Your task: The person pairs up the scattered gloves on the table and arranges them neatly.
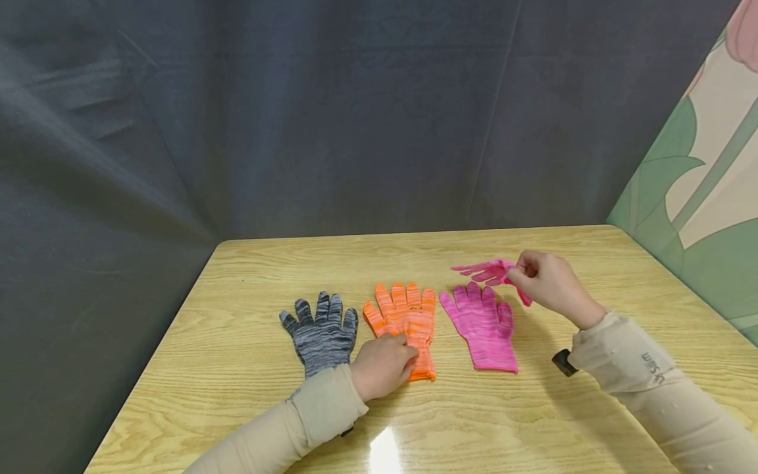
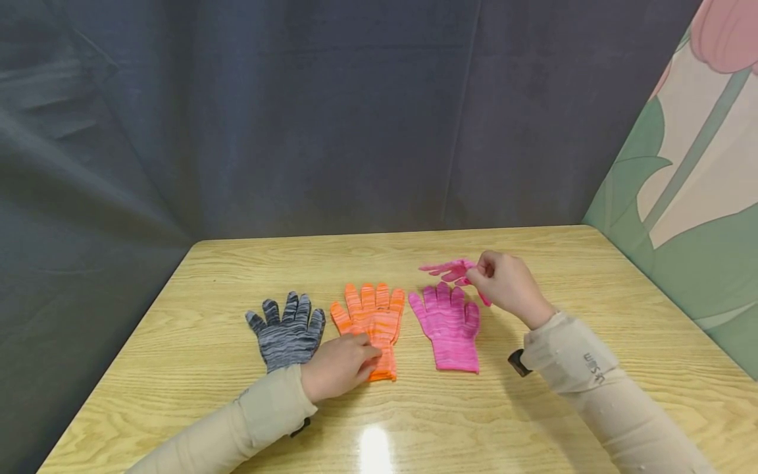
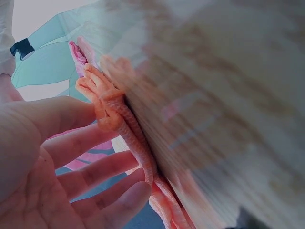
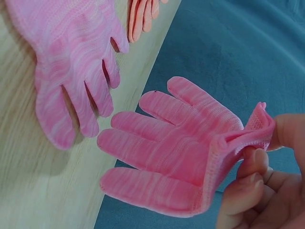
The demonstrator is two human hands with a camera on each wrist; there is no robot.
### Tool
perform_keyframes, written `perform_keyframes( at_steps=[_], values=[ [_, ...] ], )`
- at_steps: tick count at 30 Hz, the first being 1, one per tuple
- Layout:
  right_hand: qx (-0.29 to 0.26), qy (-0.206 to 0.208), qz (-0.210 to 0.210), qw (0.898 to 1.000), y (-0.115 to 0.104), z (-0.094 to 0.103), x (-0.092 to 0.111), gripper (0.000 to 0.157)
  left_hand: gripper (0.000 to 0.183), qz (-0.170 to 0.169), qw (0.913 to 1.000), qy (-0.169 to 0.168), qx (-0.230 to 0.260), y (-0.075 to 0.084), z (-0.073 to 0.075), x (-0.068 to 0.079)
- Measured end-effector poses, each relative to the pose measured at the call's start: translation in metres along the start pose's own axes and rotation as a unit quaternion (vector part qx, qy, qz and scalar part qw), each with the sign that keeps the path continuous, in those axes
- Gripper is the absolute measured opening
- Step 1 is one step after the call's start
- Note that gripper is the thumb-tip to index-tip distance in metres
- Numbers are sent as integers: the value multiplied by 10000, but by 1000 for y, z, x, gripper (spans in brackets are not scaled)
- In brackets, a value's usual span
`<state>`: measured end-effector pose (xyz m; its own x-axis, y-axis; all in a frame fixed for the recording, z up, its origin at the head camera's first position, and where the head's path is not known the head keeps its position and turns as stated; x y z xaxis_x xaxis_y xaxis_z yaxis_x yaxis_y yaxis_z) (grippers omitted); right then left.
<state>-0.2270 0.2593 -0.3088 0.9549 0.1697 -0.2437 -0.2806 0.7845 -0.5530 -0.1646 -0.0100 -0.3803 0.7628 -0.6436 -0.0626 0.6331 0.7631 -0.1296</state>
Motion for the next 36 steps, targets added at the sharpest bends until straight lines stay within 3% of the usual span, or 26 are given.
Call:
perform_keyframes(
  at_steps=[36],
  values=[
    [-72, -325, 87, 9994, -2, -19, 14, 22, 15, -18, 10000, -38, 6, -1, 1, -1]
  ],
)
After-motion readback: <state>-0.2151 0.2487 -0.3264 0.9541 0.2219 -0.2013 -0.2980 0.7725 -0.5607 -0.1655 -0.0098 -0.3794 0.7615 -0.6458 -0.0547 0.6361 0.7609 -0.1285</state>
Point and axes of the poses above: each hand's wrist, its own x-axis away from the middle knuckle, its own z-axis out of the back of the hand, y = z × x, the point moved 2 cm from there along -x, towards the middle knuckle, and after that the axes turned 6 degrees about -x, right-handed, at the moved point
